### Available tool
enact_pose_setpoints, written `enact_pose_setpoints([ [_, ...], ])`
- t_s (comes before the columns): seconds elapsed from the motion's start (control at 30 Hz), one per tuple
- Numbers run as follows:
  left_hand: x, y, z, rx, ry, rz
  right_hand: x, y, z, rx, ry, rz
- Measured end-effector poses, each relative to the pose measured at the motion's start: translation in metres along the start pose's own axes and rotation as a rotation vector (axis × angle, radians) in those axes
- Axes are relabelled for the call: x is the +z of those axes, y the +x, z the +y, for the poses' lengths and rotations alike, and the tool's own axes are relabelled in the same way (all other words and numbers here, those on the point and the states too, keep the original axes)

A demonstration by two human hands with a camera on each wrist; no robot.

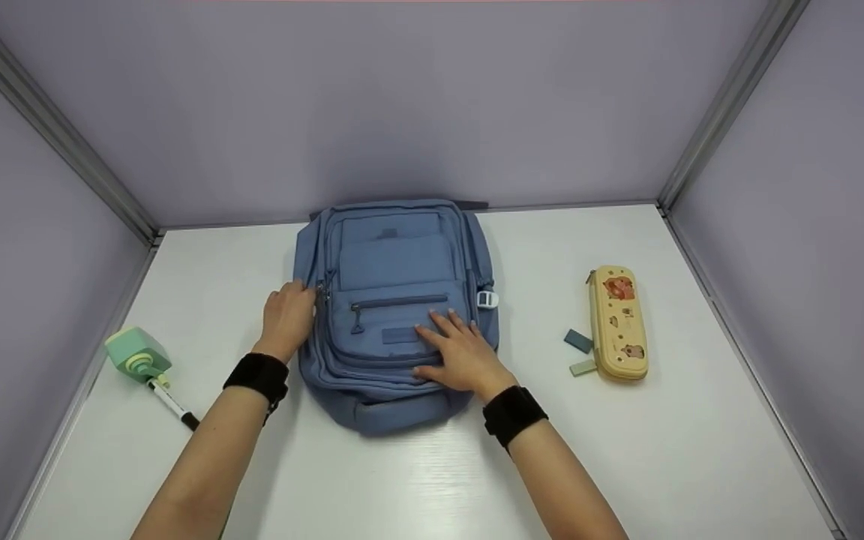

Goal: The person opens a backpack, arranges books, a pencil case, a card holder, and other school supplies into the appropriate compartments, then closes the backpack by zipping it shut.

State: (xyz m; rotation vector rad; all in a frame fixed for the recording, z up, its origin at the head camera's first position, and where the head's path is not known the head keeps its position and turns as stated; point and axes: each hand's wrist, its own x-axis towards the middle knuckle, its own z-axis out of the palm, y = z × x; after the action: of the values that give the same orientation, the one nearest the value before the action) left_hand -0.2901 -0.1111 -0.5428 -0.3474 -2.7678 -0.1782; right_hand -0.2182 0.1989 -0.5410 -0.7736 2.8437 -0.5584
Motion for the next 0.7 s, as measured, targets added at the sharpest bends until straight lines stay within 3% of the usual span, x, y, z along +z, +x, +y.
enact_pose_setpoints([
  [0.17,-0.006,-0.005,0.005,0.012,0.013,0.005,0.002,0.002,-0.002,0.005,-0.054,-0.014],
  [0.47,-0.016,-0.015,0.005,-0.032,-0.056,-0.144,0.005,0.004,-0.004,0.022,-0.080,0.006],
  [0.7,-0.022,-0.022,0.006,-0.022,-0.021,-0.212,0.005,0.005,-0.005,0.036,-0.050,0.007],
])
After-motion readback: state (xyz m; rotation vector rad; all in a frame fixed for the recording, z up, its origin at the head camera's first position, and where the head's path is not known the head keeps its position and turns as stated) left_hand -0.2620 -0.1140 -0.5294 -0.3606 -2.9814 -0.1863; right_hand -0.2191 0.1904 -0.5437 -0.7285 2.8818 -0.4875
